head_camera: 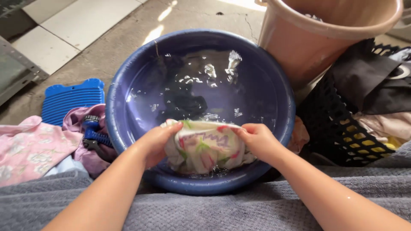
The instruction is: Hand-washing clothes in a basin of water.
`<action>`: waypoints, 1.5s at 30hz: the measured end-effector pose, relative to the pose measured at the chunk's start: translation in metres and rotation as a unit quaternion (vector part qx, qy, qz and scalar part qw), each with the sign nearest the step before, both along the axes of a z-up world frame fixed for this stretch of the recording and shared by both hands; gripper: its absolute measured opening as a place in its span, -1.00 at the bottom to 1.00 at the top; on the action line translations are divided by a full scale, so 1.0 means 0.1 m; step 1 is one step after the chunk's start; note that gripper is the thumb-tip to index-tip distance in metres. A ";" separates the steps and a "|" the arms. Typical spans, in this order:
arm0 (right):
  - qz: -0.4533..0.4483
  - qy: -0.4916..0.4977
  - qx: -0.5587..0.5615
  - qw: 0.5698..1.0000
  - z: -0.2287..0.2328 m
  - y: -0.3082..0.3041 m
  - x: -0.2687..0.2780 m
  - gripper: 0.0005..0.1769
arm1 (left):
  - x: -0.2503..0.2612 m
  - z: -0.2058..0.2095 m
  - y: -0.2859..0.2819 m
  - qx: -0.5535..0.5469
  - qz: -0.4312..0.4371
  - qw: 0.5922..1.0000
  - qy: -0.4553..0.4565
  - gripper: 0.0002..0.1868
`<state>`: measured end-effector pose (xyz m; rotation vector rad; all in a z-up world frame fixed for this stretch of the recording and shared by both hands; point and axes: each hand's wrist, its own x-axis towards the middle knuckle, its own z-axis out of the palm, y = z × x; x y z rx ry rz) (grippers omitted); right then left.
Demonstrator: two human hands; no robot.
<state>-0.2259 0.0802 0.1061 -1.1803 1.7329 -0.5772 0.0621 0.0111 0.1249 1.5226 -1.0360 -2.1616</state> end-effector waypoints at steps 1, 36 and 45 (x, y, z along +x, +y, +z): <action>-0.020 -0.034 -0.009 0.999 0.01 0.00 0.00 -0.60 | 0.01 0.03 0.00 0.001 0.015 0.998 0.068 -0.52; 0.467 0.297 0.134 0.822 0.30 0.46 0.73 -0.28 | -0.32 0.01 0.59 -0.216 -0.550 0.716 -0.372 -0.33; 0.425 0.402 -0.006 0.811 0.18 0.75 0.83 -0.77 | -0.60 -0.50 0.94 -0.362 -0.479 0.628 -0.495 -0.69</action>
